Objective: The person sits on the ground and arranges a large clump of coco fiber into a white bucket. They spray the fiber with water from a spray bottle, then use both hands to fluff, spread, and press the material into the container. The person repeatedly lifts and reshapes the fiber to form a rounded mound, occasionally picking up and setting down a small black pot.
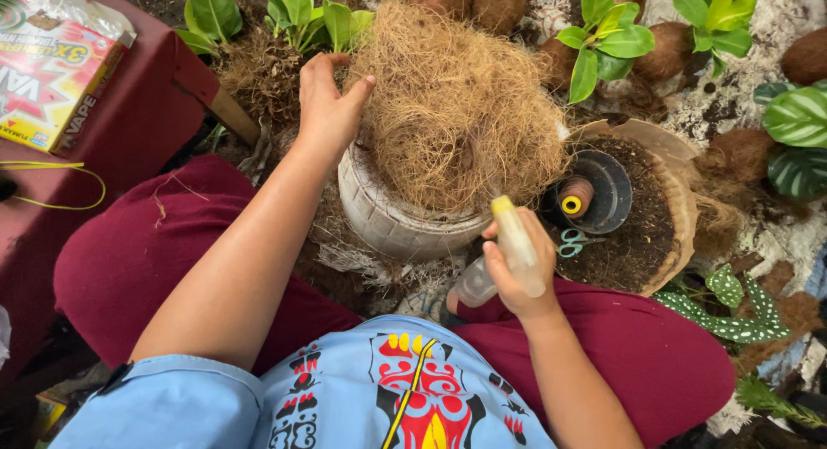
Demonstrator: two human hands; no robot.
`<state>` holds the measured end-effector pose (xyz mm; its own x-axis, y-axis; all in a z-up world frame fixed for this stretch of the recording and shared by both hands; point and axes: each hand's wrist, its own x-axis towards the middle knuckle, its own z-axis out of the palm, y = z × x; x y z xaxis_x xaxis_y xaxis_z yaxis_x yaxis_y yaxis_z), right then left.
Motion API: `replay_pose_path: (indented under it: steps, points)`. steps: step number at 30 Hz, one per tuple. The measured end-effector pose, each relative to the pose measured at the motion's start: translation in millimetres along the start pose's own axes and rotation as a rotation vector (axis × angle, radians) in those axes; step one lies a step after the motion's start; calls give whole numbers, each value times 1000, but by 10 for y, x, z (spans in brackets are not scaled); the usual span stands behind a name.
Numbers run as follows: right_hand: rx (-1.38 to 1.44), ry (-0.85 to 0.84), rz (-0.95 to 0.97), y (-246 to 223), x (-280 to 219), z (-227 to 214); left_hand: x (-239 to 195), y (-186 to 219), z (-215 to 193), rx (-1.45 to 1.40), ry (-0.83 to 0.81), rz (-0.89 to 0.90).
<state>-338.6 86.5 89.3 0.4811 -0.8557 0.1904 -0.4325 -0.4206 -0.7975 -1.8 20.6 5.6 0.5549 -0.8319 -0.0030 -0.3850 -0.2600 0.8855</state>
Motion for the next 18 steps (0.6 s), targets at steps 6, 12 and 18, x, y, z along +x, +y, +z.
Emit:
replay_pose_path:
  steps: [6,12,18]
  points:
    - [413,177,175,142,-11,-18,-11,7,35,6,26,49]
    - [107,20,-21,82,-21,-162,-58,44,-9,46,-25,8]
    - [-24,-173,-115,6,-51,-42,-116,259,-126,88,-58,162]
